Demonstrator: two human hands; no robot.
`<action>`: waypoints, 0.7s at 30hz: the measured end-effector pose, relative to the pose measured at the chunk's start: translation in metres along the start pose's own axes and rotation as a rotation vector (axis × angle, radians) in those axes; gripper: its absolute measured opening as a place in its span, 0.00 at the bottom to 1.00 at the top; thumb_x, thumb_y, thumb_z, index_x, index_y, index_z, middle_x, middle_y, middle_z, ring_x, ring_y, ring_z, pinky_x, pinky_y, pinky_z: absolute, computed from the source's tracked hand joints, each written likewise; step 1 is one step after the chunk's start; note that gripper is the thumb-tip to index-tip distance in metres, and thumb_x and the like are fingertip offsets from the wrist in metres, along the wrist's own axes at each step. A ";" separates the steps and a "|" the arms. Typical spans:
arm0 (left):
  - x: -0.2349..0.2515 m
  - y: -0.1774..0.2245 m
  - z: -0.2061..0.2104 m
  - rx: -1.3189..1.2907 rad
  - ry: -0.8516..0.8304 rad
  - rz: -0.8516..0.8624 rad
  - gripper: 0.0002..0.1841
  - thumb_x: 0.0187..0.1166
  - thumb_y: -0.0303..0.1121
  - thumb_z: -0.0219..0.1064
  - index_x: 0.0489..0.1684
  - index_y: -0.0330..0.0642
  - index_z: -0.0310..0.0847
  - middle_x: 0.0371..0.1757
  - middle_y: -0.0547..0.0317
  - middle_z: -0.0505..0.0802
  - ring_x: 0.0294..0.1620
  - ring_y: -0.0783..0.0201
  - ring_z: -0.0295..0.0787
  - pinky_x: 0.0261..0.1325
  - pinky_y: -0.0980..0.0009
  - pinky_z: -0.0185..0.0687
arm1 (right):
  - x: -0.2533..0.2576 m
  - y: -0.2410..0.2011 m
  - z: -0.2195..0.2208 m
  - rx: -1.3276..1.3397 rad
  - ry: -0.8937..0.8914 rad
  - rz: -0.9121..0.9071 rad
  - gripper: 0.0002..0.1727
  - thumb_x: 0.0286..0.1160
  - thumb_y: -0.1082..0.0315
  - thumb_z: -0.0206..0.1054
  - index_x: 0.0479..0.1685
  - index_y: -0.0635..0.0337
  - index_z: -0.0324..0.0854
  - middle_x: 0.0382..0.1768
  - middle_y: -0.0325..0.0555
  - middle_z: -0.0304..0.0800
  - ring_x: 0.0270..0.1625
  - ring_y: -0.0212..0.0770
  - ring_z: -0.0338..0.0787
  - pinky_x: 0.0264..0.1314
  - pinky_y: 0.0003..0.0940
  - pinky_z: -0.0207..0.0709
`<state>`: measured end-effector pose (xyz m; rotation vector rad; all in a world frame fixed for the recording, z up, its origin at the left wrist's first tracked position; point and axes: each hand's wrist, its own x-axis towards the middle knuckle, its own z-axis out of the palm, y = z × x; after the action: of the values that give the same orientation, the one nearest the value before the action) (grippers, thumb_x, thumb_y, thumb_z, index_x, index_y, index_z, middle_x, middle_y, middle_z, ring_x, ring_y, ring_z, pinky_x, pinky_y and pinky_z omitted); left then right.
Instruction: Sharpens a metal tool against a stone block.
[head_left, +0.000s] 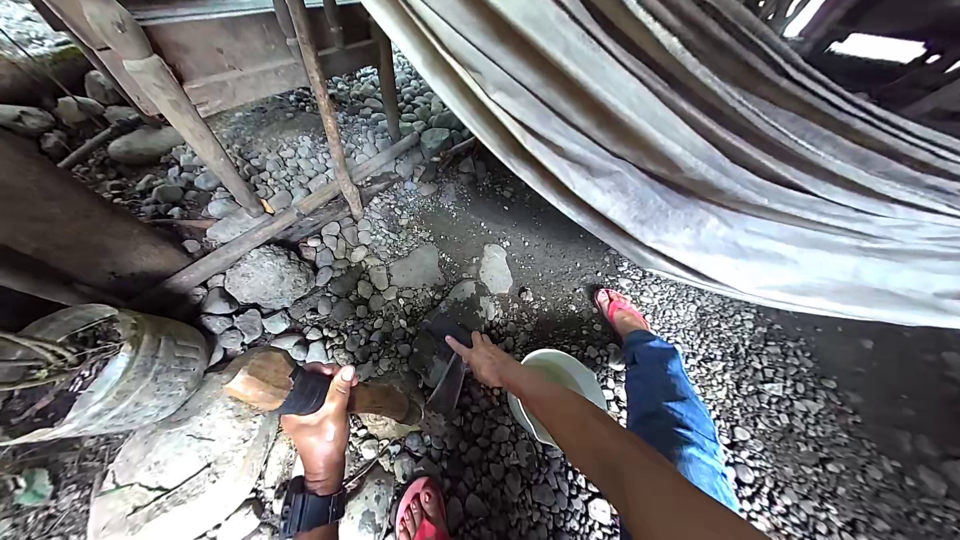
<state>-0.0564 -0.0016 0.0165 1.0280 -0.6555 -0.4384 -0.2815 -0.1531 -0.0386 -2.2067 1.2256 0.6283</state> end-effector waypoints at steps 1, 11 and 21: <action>-0.001 0.002 0.002 0.005 -0.003 -0.002 0.13 0.62 0.23 0.73 0.41 0.45 0.76 0.27 0.75 0.92 0.26 0.74 0.91 0.36 0.75 0.93 | 0.002 -0.004 -0.004 0.020 0.001 0.027 0.43 0.89 0.71 0.56 0.99 0.36 0.37 0.85 0.81 0.52 0.84 0.81 0.62 0.79 0.66 0.69; -0.002 0.003 0.007 -0.009 -0.017 0.005 0.13 0.61 0.22 0.74 0.40 0.45 0.77 0.27 0.74 0.93 0.26 0.73 0.91 0.36 0.75 0.93 | -0.005 -0.009 0.004 0.020 0.030 0.047 0.43 0.88 0.72 0.56 0.99 0.35 0.39 0.84 0.83 0.53 0.83 0.82 0.63 0.77 0.69 0.69; -0.001 -0.001 0.000 -0.008 0.012 0.001 0.13 0.62 0.19 0.70 0.40 0.44 0.76 0.26 0.74 0.93 0.26 0.74 0.91 0.37 0.76 0.93 | -0.021 -0.012 0.021 -0.025 0.003 -0.038 0.45 0.86 0.76 0.56 0.99 0.35 0.39 0.84 0.86 0.52 0.83 0.85 0.61 0.75 0.73 0.68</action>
<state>-0.0570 -0.0009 0.0156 1.0223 -0.6429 -0.4339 -0.2845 -0.1214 -0.0384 -2.2465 1.1802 0.6284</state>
